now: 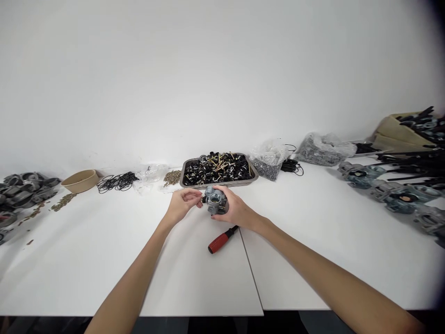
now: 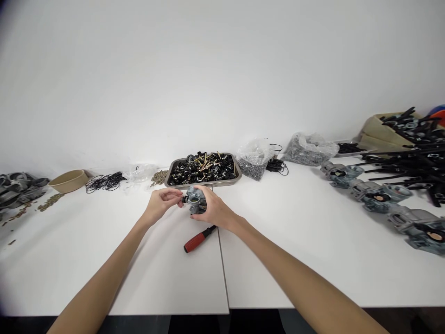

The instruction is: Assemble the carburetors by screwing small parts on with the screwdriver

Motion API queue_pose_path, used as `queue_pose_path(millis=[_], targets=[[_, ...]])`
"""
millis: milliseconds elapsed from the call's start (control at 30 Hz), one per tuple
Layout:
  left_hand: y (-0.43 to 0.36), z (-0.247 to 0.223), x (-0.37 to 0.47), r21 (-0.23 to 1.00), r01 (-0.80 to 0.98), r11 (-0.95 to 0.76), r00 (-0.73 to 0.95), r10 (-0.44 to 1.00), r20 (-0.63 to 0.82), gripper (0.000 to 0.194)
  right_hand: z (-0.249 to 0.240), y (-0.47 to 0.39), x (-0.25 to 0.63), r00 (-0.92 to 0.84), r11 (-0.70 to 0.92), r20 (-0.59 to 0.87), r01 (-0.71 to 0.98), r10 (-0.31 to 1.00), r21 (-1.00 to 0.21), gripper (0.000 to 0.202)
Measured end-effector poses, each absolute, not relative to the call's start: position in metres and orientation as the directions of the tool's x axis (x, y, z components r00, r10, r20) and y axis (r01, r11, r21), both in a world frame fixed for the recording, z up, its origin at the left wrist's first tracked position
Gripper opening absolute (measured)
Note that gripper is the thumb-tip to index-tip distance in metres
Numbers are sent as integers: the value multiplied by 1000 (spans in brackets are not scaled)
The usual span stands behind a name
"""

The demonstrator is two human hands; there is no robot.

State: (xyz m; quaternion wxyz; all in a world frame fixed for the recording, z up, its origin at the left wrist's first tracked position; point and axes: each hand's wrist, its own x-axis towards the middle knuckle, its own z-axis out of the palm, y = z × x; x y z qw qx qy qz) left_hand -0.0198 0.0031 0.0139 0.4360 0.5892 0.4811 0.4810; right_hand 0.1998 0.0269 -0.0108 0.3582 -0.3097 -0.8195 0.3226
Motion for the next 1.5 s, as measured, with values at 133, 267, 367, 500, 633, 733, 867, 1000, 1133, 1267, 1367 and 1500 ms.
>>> queue_pose_path(millis=[133, 267, 367, 500, 633, 733, 867, 1000, 1133, 1267, 1367, 1500], targets=[[4, 13, -25, 990, 105, -94, 143, 987, 78, 34, -11, 26, 200, -559, 614, 419, 216, 715, -760, 83], [6, 8, -28, 995, 65, -73, 173, 983, 60, 31, -13, 26, 199, -560, 722, 521, 220, 645, -657, 84], [6, 6, -28, 998, 28, -49, 189, 981, 42, 31, -16, 26, 199, -557, 745, 544, 227, 628, -627, 81], [5, 8, -28, 999, -22, 24, 195, 981, -19, 33, -18, 27, 198, -560, 766, 563, 227, 607, -601, 80], [4, 11, -28, 999, -36, 29, 199, 980, -21, 32, -19, 28, 198, -564, 779, 571, 235, 596, -581, 79], [4, 11, -29, 999, -33, 9, 202, 979, -3, 31, -20, 29, 198, -565, 778, 570, 235, 597, -583, 79], [5, 10, -29, 999, -34, -17, 204, 979, 24, 30, -21, 29, 198, -560, 785, 582, 227, 589, -576, 79], [5, 9, -29, 999, -37, -26, 213, 976, 33, 32, -23, 31, 198, -556, 793, 594, 224, 581, -567, 81], [6, 8, -29, 1000, -18, -12, 201, 979, 15, 33, -24, 32, 198, -557, 798, 600, 218, 574, -562, 82], [6, 10, -32, 997, 71, 27, 204, 978, -41, 33, -25, 32, 198, -561, 798, 597, 218, 574, -562, 81], [6, 11, -34, 992, 122, 26, 220, 974, -53, 33, -24, 31, 199, -563, 793, 589, 222, 580, -568, 80], [5, 13, -33, 990, 144, 10, 235, 971, -44, 33, -24, 31, 199, -561, 791, 590, 217, 580, -571, 80]])
